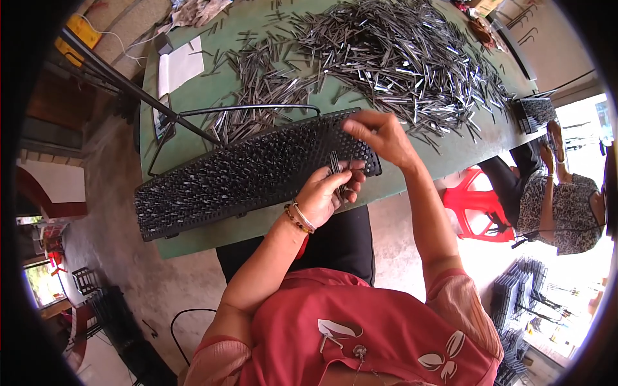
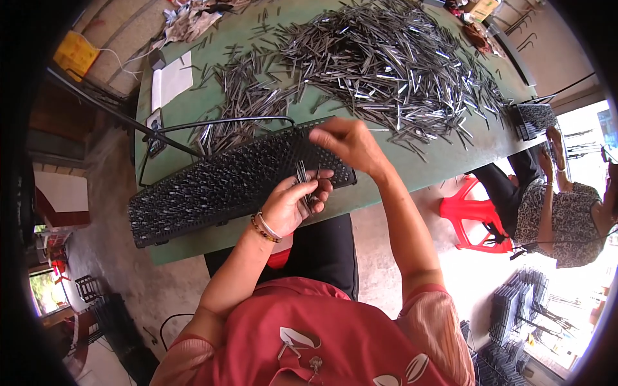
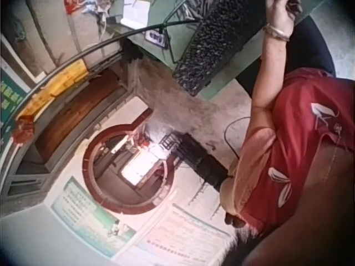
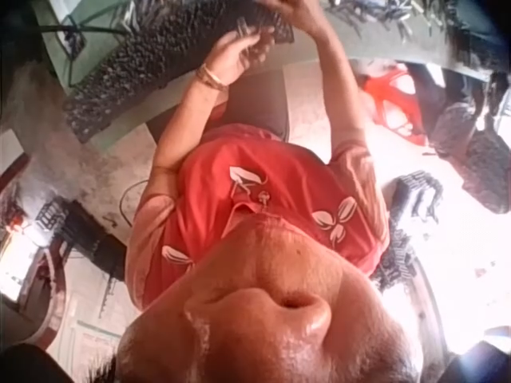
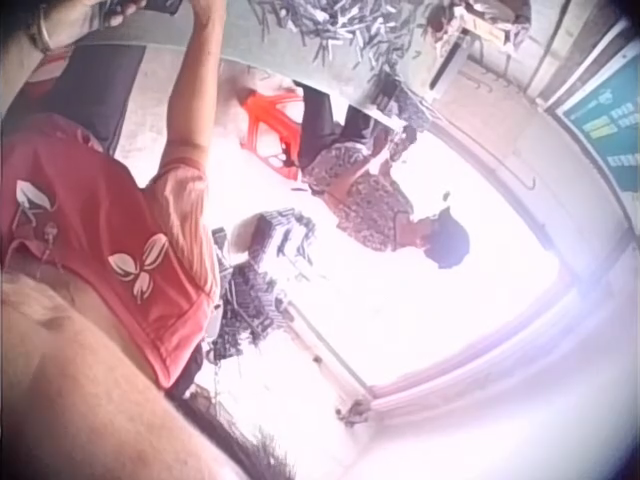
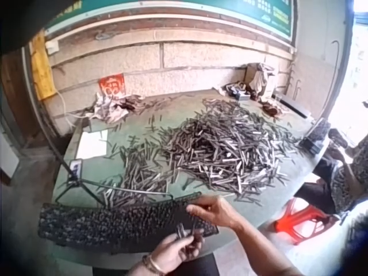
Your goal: Inserting small metal rods into a perforated frame to assemble a component.
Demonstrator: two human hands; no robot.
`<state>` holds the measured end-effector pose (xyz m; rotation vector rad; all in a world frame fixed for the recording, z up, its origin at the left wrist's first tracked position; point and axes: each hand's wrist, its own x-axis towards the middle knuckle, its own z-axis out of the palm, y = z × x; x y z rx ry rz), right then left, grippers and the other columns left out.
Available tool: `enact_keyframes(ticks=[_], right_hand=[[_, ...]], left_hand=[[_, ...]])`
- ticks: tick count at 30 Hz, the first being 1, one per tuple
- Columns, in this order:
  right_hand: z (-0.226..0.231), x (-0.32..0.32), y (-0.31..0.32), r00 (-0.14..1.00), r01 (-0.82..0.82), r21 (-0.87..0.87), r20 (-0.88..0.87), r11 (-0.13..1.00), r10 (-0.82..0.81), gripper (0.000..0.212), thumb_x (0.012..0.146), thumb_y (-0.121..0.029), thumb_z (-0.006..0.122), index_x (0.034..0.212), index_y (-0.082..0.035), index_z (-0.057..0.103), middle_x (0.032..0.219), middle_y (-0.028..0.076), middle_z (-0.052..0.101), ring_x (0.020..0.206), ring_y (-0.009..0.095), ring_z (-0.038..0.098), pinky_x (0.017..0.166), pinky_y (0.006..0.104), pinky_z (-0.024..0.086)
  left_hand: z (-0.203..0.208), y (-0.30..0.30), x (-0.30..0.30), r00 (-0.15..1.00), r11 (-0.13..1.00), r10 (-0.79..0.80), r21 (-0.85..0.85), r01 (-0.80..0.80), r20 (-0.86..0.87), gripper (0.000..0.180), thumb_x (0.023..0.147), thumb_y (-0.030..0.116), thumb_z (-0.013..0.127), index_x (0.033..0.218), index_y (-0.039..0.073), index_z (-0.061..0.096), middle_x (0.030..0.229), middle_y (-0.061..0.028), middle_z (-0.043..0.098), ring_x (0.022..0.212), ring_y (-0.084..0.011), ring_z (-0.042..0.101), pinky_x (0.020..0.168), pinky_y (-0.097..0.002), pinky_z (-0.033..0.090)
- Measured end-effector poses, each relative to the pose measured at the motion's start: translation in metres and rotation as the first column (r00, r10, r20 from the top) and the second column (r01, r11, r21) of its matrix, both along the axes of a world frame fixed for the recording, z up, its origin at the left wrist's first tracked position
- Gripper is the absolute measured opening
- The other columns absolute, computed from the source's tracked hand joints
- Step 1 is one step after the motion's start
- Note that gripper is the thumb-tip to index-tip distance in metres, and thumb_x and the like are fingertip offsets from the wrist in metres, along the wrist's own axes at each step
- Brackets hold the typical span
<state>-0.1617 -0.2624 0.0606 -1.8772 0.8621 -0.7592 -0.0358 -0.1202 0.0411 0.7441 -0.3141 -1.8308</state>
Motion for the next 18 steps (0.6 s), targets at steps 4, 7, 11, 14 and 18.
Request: enact_keyframes(ticks=[4,7,11,14,18], right_hand=[[0.01,-0.004,0.02,0.941,-0.332,0.283,0.03,0.9,0.338,0.026,0.084,-0.023,0.068,0.087,0.003,0.068,0.077,0.006,0.064,0.068,0.01,0.059,0.059,0.0256,0.048],[0.006,-0.008,0.024,0.946,-0.323,0.58,0.183,0.748,0.267,0.018,0.083,-0.015,0.069,0.086,0.003,0.068,0.077,0.003,0.061,0.066,0.008,0.054,0.053,0.0233,0.042],[0.012,-0.013,0.024,0.952,-0.299,0.684,0.163,0.666,0.259,0.015,0.084,-0.012,0.066,0.09,0.002,0.065,0.078,0.001,0.062,0.066,0.006,0.054,0.055,0.0198,0.042],[0.011,-0.015,0.022,0.981,-0.192,0.585,0.124,0.788,0.147,0.017,0.085,-0.012,0.065,0.094,0.002,0.063,0.08,0.002,0.062,0.069,0.006,0.055,0.06,0.02,0.045],[-0.001,-0.016,-0.005,0.983,-0.031,0.279,0.181,0.96,-0.02,0.018,0.087,-0.013,0.063,0.095,0.003,0.062,0.083,0.002,0.063,0.077,0.007,0.056,0.07,0.022,0.046]], left_hand=[[0.001,-0.003,0.004,1.0,0.999,0.018,-0.043,-0.018,-0.003,0.02,0.091,0.013,0.05,0.106,0.001,0.056,0.093,-0.007,0.061,0.079,-0.0124,0.058,0.066,-0.0253,0.048],[0.004,-0.002,0.001,0.998,0.996,-0.069,-0.059,0.07,0.005,0.018,0.091,0.014,0.051,0.103,0.002,0.057,0.093,-0.0065,0.061,0.078,-0.0118,0.058,0.066,-0.0251,0.048],[-0.004,0.0,-0.001,0.991,0.991,-0.133,-0.024,0.133,-0.002,0.02,0.092,0.017,0.052,0.105,0.002,0.057,0.093,-0.0054,0.061,0.077,-0.0105,0.058,0.066,-0.0244,0.048],[-0.002,-0.003,-0.004,0.991,0.991,-0.131,0.0,0.131,-0.014,0.023,0.093,0.018,0.051,0.109,0.002,0.056,0.093,-0.005,0.06,0.077,-0.0101,0.057,0.065,-0.024,0.048],[-0.005,-0.007,-0.005,0.993,0.994,-0.106,0.031,0.107,-0.042,0.026,0.094,0.016,0.05,0.115,0.002,0.054,0.092,-0.0047,0.059,0.077,-0.0102,0.056,0.064,-0.0231,0.048]])
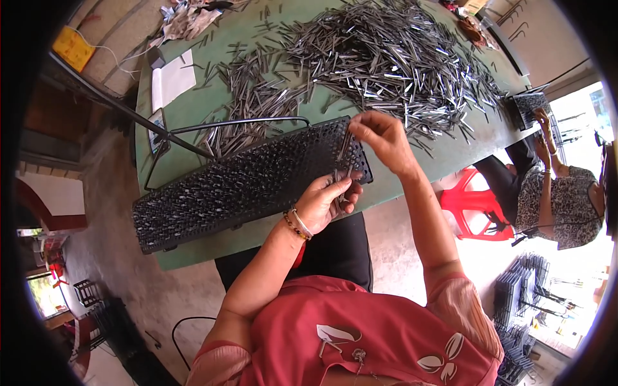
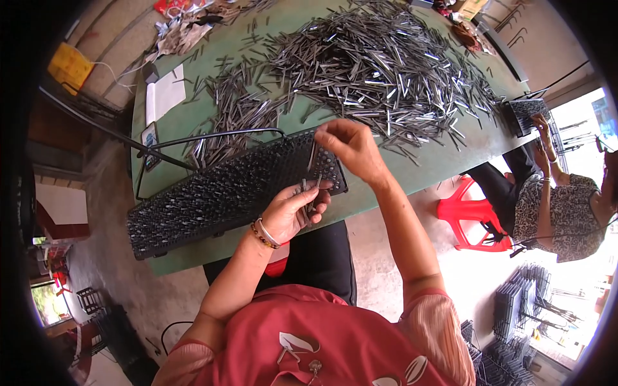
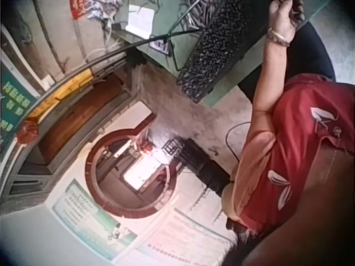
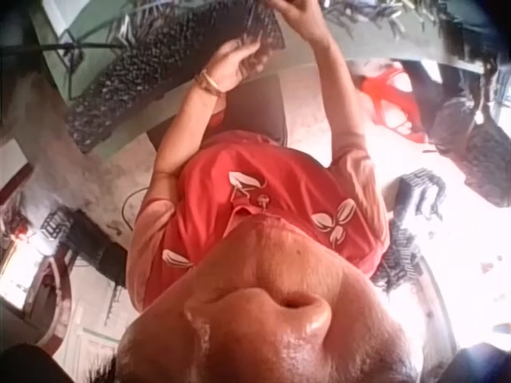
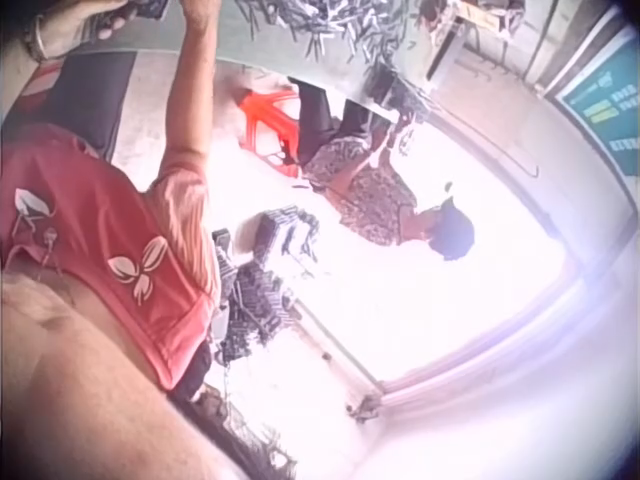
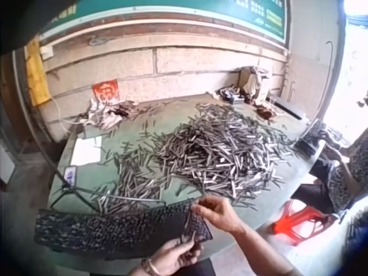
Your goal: Inserting small metal rods into a perforated frame to assemble a component.
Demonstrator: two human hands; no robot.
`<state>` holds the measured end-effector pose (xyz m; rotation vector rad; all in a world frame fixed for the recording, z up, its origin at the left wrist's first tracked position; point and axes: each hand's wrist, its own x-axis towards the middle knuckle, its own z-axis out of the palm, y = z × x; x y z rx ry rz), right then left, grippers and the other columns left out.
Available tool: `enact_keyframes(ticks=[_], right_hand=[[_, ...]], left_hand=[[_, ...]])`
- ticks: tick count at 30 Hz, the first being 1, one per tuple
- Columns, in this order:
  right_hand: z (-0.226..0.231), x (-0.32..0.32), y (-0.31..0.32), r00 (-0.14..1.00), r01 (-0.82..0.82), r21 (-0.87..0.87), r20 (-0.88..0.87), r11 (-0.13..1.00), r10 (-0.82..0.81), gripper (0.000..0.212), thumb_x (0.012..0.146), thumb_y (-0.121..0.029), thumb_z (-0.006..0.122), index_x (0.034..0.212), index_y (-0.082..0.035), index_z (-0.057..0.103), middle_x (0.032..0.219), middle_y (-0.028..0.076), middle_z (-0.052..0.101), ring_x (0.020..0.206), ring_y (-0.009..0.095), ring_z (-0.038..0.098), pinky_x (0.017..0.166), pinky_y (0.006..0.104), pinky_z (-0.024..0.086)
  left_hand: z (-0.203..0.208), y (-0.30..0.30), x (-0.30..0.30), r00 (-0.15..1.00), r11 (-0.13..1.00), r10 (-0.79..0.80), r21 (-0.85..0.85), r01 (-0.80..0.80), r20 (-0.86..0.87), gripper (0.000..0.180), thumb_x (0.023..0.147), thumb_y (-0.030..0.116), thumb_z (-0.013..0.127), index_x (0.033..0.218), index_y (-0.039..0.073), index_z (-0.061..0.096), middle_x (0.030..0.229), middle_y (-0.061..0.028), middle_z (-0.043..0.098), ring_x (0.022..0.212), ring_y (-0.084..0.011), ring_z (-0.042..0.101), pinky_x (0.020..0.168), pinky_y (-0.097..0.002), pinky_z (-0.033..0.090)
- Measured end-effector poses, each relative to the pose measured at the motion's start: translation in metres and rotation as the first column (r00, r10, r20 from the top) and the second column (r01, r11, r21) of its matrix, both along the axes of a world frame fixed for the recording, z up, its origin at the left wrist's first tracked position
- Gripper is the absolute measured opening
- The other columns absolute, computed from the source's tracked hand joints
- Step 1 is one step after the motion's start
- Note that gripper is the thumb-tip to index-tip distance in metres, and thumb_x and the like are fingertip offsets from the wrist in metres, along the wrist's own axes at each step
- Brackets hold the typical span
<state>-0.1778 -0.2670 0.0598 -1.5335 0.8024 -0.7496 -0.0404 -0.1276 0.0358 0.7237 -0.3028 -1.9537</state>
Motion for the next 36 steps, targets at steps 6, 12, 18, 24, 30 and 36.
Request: enact_keyframes(ticks=[6,12,18,24,30,36], right_hand=[[-0.007,0.005,-0.033,0.973,0.08,-0.372,-0.172,0.925,-0.153,0.019,0.088,-0.016,0.063,0.097,0.001,0.063,0.083,0.003,0.064,0.076,0.007,0.056,0.07,0.0223,0.046],[-0.016,0.007,-0.043,0.985,-0.01,-0.455,-0.156,0.89,-0.069,0.02,0.086,-0.015,0.064,0.099,-0.001,0.063,0.09,0.009,0.066,0.08,0.016,0.062,0.072,0.0285,0.049],[-0.027,0.007,-0.043,0.993,0.041,-0.438,-0.085,0.898,-0.087,0.018,0.086,-0.013,0.063,0.099,-0.001,0.062,0.086,0.005,0.065,0.079,0.01,0.059,0.073,0.0256,0.047],[-0.031,0.007,-0.04,0.985,0.114,-0.475,-0.059,0.873,-0.161,0.016,0.087,-0.012,0.063,0.097,0.0,0.061,0.084,0.006,0.064,0.077,0.012,0.06,0.072,0.0255,0.047],[-0.026,0.006,-0.04,0.987,0.067,-0.507,-0.092,0.859,-0.131,0.015,0.086,-0.012,0.063,0.096,-0.001,0.061,0.084,0.007,0.064,0.077,0.014,0.06,0.071,0.0277,0.047],[-0.03,0.009,-0.038,0.985,-0.002,-0.58,-0.141,0.814,-0.097,0.015,0.085,-0.011,0.064,0.096,-0.001,0.061,0.086,0.008,0.065,0.081,0.017,0.062,0.072,0.0293,0.048]], left_hand=[[-0.003,0.0,0.0,1.0,1.0,0.0,0.026,0.0,0.013,0.028,0.094,0.017,0.049,0.118,0.002,0.053,0.09,-0.0045,0.059,0.075,-0.0099,0.056,0.062,-0.023,0.048],[-0.003,0.003,-0.002,1.0,0.999,-0.01,0.032,0.009,0.026,0.028,0.094,0.017,0.049,0.118,0.003,0.053,0.09,-0.004,0.059,0.074,-0.0092,0.055,0.062,-0.0228,0.047],[-0.001,0.004,-0.004,0.999,0.999,-0.012,0.034,0.011,0.04,0.028,0.094,0.016,0.048,0.117,0.002,0.053,0.089,-0.0043,0.059,0.075,-0.0094,0.055,0.062,-0.023,0.047],[-0.006,0.007,-0.004,0.999,1.0,-0.025,0.006,0.025,0.032,0.031,0.094,0.017,0.049,0.121,0.001,0.051,0.091,-0.0038,0.059,0.076,-0.0085,0.056,0.062,-0.0217,0.048],[-0.004,0.008,-0.006,0.999,1.0,-0.015,0.021,0.014,0.035,0.031,0.094,0.017,0.048,0.12,-0.001,0.051,0.09,-0.004,0.059,0.075,-0.0091,0.056,0.06,-0.0221,0.047],[-0.005,0.009,-0.006,0.999,0.999,-0.013,0.031,0.012,0.04,0.031,0.094,0.016,0.048,0.12,-0.001,0.051,0.09,-0.0043,0.059,0.075,-0.009,0.056,0.06,-0.022,0.047]])
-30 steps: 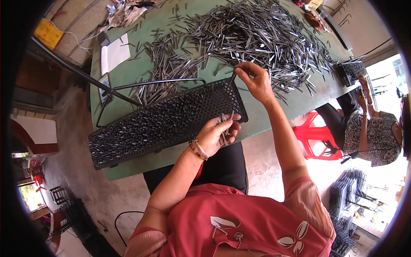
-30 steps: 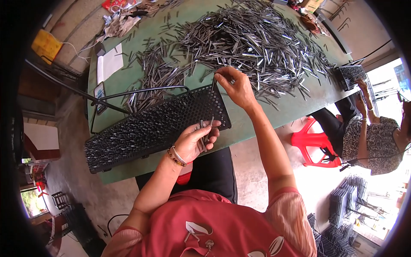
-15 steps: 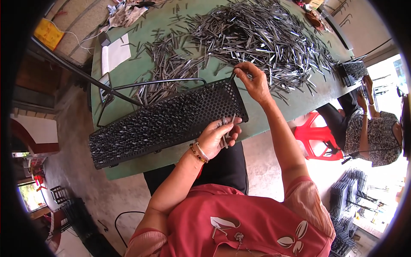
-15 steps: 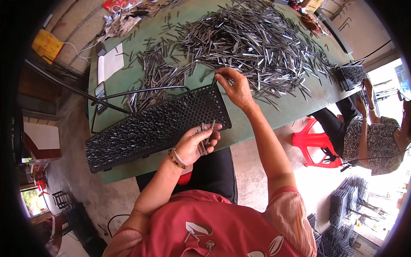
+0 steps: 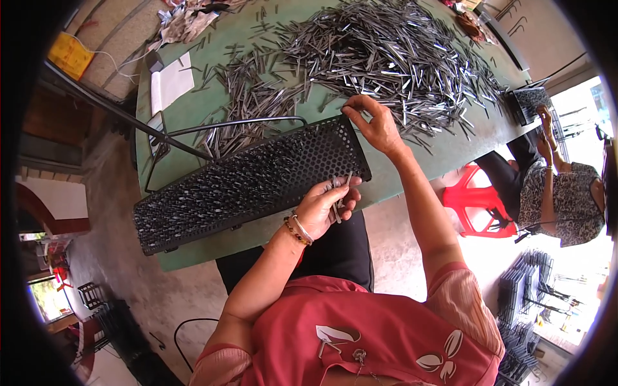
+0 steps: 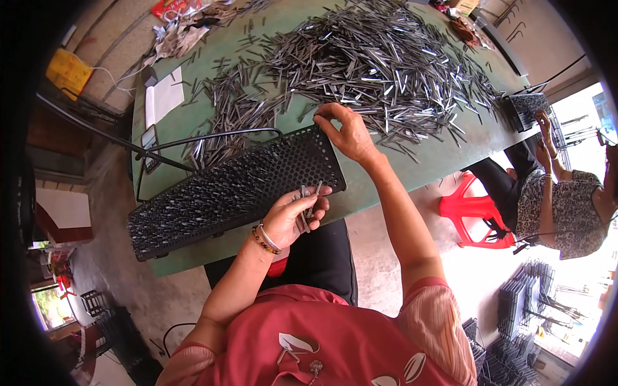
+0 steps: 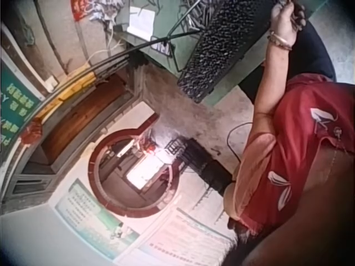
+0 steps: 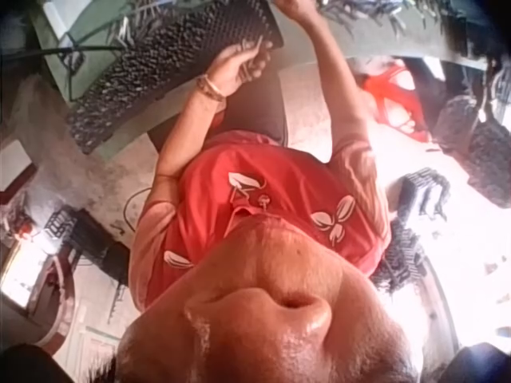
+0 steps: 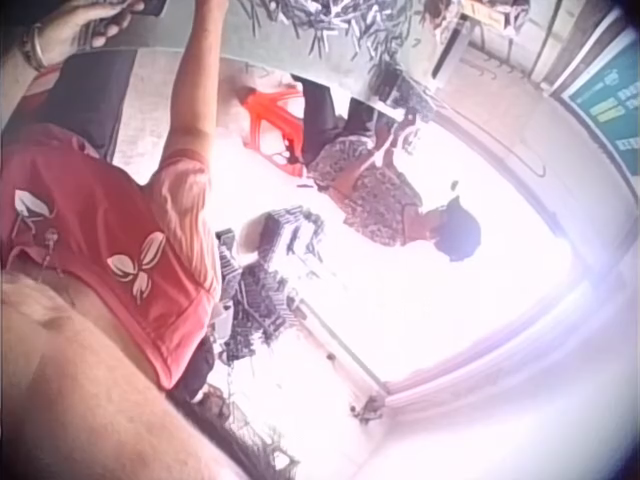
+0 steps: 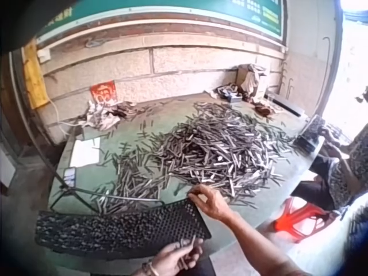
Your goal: Inserting small metal rods into a perforated frame to assemble a component.
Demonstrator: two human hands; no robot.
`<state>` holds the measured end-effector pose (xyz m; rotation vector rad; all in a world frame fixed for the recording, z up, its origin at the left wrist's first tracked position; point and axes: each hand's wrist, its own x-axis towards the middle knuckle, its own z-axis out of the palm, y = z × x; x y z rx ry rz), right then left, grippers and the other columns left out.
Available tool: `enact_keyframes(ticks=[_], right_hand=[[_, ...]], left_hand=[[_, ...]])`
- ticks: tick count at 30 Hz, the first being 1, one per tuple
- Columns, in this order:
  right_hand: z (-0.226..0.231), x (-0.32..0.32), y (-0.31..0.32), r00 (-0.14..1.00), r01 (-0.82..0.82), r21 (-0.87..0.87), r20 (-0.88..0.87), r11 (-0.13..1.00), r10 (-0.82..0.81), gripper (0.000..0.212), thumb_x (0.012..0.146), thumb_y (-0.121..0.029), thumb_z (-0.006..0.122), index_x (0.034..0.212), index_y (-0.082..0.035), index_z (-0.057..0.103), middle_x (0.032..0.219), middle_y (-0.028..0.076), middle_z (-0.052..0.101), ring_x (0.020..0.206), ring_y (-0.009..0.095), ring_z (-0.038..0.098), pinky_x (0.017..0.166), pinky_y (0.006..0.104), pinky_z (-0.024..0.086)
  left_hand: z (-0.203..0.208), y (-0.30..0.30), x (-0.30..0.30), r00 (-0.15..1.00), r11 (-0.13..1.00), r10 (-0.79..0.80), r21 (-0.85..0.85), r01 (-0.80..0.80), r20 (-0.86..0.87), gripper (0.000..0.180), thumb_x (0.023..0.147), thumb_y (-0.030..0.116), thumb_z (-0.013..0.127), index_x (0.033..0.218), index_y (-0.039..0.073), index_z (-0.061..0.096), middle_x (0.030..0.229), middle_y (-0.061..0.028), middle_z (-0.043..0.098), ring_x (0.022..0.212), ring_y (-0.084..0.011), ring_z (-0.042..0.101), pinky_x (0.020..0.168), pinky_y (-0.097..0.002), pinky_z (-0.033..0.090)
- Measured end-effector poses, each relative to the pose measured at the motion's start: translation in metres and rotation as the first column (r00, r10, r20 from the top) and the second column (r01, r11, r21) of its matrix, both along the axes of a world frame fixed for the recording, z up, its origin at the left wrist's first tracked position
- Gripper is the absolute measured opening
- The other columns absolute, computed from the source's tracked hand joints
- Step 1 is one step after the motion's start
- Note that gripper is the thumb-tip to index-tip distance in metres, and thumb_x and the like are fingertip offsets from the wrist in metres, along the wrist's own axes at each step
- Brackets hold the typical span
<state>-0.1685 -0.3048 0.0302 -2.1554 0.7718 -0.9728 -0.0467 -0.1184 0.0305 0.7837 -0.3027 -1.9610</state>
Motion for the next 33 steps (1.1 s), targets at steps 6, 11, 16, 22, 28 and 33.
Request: enact_keyframes(ticks=[6,11,16,22,28,33], right_hand=[[0.0007,-0.0024,0.0013,0.998,-0.021,-0.049,-0.06,0.999,0.018,0.016,0.084,-0.011,0.064,0.096,-0.001,0.062,0.09,0.01,0.066,0.084,0.022,0.063,0.077,0.0318,0.048],[0.0012,-0.0038,0.0026,0.997,-0.041,-0.062,-0.063,0.997,0.037,0.016,0.083,-0.011,0.065,0.096,-0.002,0.064,0.093,0.009,0.066,0.087,0.022,0.063,0.078,0.0319,0.048],[0.0013,-0.0027,0.0022,0.997,-0.036,-0.069,-0.064,0.997,0.032,0.016,0.083,-0.01,0.065,0.096,-0.002,0.064,0.092,0.009,0.066,0.086,0.022,0.063,0.078,0.0316,0.048],[0.0029,-0.0021,0.0031,0.999,-0.013,-0.079,-0.051,0.997,0.009,0.015,0.082,-0.01,0.065,0.095,-0.002,0.065,0.091,0.009,0.067,0.085,0.022,0.063,0.077,0.0315,0.048],[0.0022,-0.0011,0.0049,0.999,0.011,-0.075,-0.041,0.997,-0.014,0.016,0.082,-0.01,0.066,0.096,-0.002,0.066,0.09,0.009,0.067,0.084,0.021,0.064,0.076,0.0305,0.049],[0.0009,0.0012,0.0087,0.997,0.077,0.05,0.018,0.996,-0.078,0.017,0.082,-0.011,0.066,0.096,-0.001,0.066,0.088,0.009,0.068,0.08,0.016,0.064,0.074,0.0273,0.049]], left_hand=[[0.0015,0.0002,-0.0007,1.0,1.0,-0.005,0.0,0.005,0.003,0.03,0.094,0.016,0.048,0.119,0.0,0.051,0.09,-0.0041,0.059,0.075,-0.0088,0.056,0.059,-0.0218,0.047],[0.0013,0.0011,-0.0015,1.0,1.0,-0.002,-0.003,0.002,-0.001,0.03,0.094,0.016,0.048,0.119,0.0,0.051,0.09,-0.0042,0.059,0.074,-0.0087,0.056,0.059,-0.0218,0.047],[0.0003,0.0014,-0.002,1.0,1.0,-0.001,-0.012,0.001,-0.005,0.03,0.094,0.016,0.048,0.119,-0.001,0.051,0.09,-0.0044,0.059,0.074,-0.0086,0.056,0.059,-0.0215,0.047],[0.0001,0.0021,-0.0015,1.0,1.0,0.0,-0.019,0.0,-0.005,0.031,0.094,0.015,0.049,0.12,-0.001,0.05,0.089,-0.0043,0.059,0.074,-0.0086,0.056,0.058,-0.0212,0.047],[0.0012,0.003,-0.0005,1.0,1.0,0.009,-0.008,-0.009,-0.007,0.031,0.093,0.015,0.048,0.12,-0.001,0.05,0.089,-0.0042,0.059,0.074,-0.0087,0.056,0.059,-0.0212,0.047],[-0.0001,0.0026,-0.0001,0.999,0.999,0.034,0.002,-0.034,-0.007,0.027,0.093,0.015,0.048,0.116,0.002,0.055,0.088,-0.0049,0.06,0.073,-0.0092,0.056,0.058,-0.0225,0.046]])
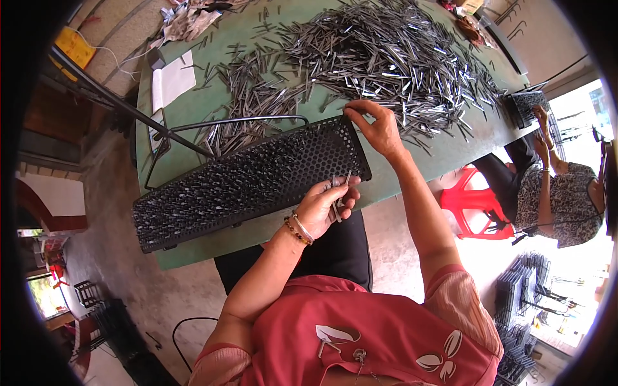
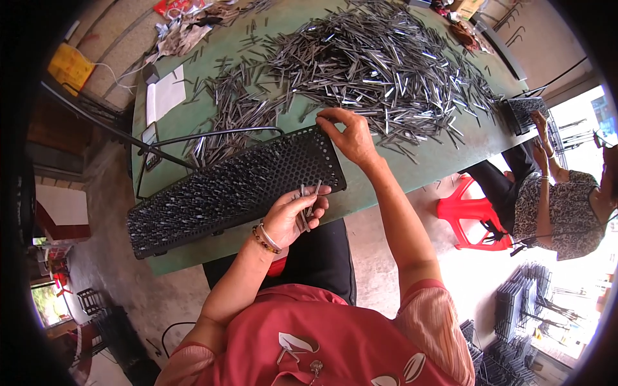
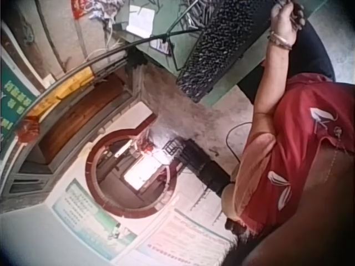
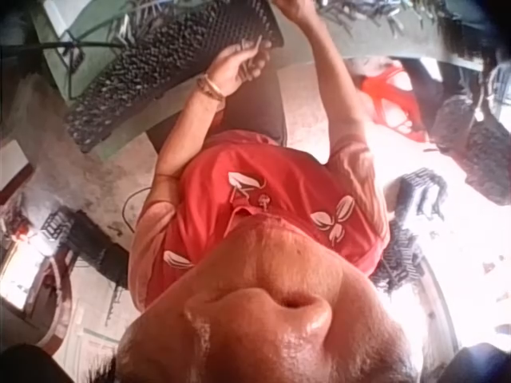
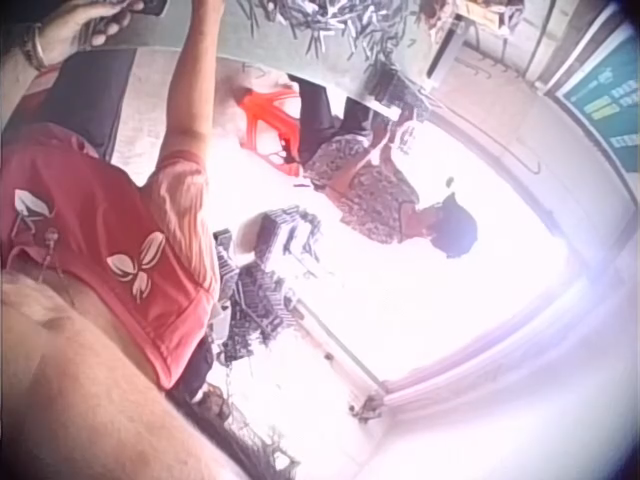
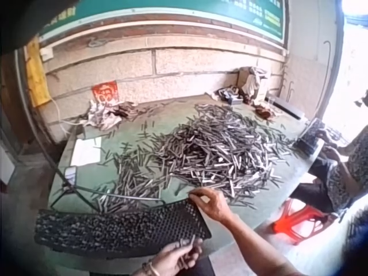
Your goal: Inserting small metal rods into a perforated frame to assemble a component.
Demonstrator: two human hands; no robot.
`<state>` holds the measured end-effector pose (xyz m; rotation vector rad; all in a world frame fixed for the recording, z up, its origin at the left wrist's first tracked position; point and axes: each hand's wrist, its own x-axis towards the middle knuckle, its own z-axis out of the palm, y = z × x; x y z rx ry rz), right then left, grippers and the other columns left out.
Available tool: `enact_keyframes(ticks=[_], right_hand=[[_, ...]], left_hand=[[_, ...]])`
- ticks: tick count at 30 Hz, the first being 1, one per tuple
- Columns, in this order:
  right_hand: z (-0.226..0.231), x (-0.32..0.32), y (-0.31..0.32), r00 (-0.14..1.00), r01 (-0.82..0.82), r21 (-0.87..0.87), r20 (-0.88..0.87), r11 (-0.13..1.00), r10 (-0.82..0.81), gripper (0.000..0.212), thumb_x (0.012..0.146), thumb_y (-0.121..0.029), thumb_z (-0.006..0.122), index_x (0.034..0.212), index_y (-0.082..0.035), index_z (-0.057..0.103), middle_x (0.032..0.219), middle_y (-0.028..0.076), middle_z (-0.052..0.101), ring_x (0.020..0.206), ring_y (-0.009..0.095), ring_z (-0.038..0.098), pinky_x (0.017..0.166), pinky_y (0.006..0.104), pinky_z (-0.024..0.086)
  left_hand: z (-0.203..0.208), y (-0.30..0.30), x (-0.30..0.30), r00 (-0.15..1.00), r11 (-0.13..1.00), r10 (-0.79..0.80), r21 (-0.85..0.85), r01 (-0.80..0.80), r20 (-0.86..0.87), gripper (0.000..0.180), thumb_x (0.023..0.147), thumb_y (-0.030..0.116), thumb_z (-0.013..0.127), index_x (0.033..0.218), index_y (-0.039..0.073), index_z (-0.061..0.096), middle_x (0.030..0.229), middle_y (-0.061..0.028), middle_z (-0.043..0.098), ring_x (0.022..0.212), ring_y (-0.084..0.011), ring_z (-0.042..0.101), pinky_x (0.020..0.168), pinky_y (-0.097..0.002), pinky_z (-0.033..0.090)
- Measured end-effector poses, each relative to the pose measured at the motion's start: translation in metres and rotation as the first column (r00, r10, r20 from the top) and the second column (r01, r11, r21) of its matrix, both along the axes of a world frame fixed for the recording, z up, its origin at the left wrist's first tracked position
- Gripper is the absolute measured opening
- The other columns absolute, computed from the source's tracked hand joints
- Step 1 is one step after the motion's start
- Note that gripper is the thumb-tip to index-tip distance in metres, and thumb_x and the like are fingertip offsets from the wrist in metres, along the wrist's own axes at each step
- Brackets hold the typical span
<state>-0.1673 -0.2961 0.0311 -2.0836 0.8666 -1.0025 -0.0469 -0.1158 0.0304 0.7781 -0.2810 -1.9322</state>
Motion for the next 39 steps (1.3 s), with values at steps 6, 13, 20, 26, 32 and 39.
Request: enact_keyframes(ticks=[6,13,20,26,32,39], right_hand=[[0.002,-0.001,0.004,0.994,0.078,0.037,0.073,0.996,-0.08,0.016,0.083,-0.011,0.067,0.096,-0.002,0.067,0.088,0.007,0.068,0.079,0.011,0.064,0.072,0.0254,0.049],[0.011,0.001,0.006,0.988,0.093,0.021,0.125,0.995,-0.095,0.017,0.084,-0.011,0.067,0.097,-0.001,0.066,0.086,0.006,0.068,0.077,0.01,0.063,0.072,0.0245,0.049],[0.01,0.01,0.017,0.991,0.078,-0.007,0.114,0.997,-0.076,0.018,0.082,-0.012,0.069,0.097,-0.001,0.067,0.085,0.007,0.068,0.076,0.01,0.063,0.071,0.0242,0.049],[0.005,0.014,0.021,0.991,0.096,-0.051,0.102,0.994,-0.091,0.018,0.08,-0.011,0.07,0.096,-0.002,0.067,0.084,0.007,0.069,0.077,0.011,0.064,0.071,0.025,0.05],[-0.002,0.02,0.022,0.995,0.086,-0.182,0.055,0.98,-0.077,0.017,0.078,-0.008,0.071,0.094,-0.003,0.068,0.084,0.008,0.069,0.077,0.017,0.065,0.071,0.0289,0.05],[-0.011,0.015,0.017,0.998,0.003,-0.371,-0.051,0.928,-0.024,0.014,0.076,-0.014,0.069,0.09,-0.009,0.069,0.091,0.004,0.065,0.084,0.021,0.06,0.077,0.0334,0.042]], left_hand=[[-0.003,0.001,0.001,1.0,1.0,-0.005,-0.008,0.005,-0.02,0.027,0.093,0.015,0.048,0.116,0.002,0.055,0.087,-0.0048,0.06,0.072,-0.0091,0.056,0.058,-0.0224,0.047],[-0.002,0.002,0.002,1.0,1.0,-0.005,-0.008,0.005,-0.023,0.027,0.093,0.015,0.048,0.116,0.001,0.055,0.088,-0.0049,0.06,0.072,-0.0097,0.056,0.059,-0.0226,0.047],[-0.004,0.005,0.002,1.0,0.999,0.028,0.033,-0.028,-0.009,0.026,0.091,0.011,0.047,0.114,0.0,0.055,0.089,-0.0064,0.061,0.073,-0.0112,0.057,0.061,-0.0243,0.049],[-0.006,0.008,0.003,0.997,0.999,0.046,0.02,-0.045,-0.062,0.026,0.092,0.011,0.045,0.114,-0.001,0.053,0.093,-0.0097,0.062,0.081,-0.0166,0.062,0.071,-0.0299,0.053],[-0.005,0.01,0.003,0.995,0.999,0.035,0.028,-0.032,-0.094,0.024,0.094,0.013,0.044,0.113,0.001,0.052,0.096,-0.0108,0.063,0.086,-0.0198,0.064,0.077,-0.0335,0.054],[-0.003,0.011,0.003,0.998,0.999,0.017,0.035,-0.015,-0.06,0.023,0.094,0.014,0.045,0.112,0.003,0.053,0.096,-0.0094,0.063,0.084,-0.0183,0.063,0.073,-0.0312,0.053]])
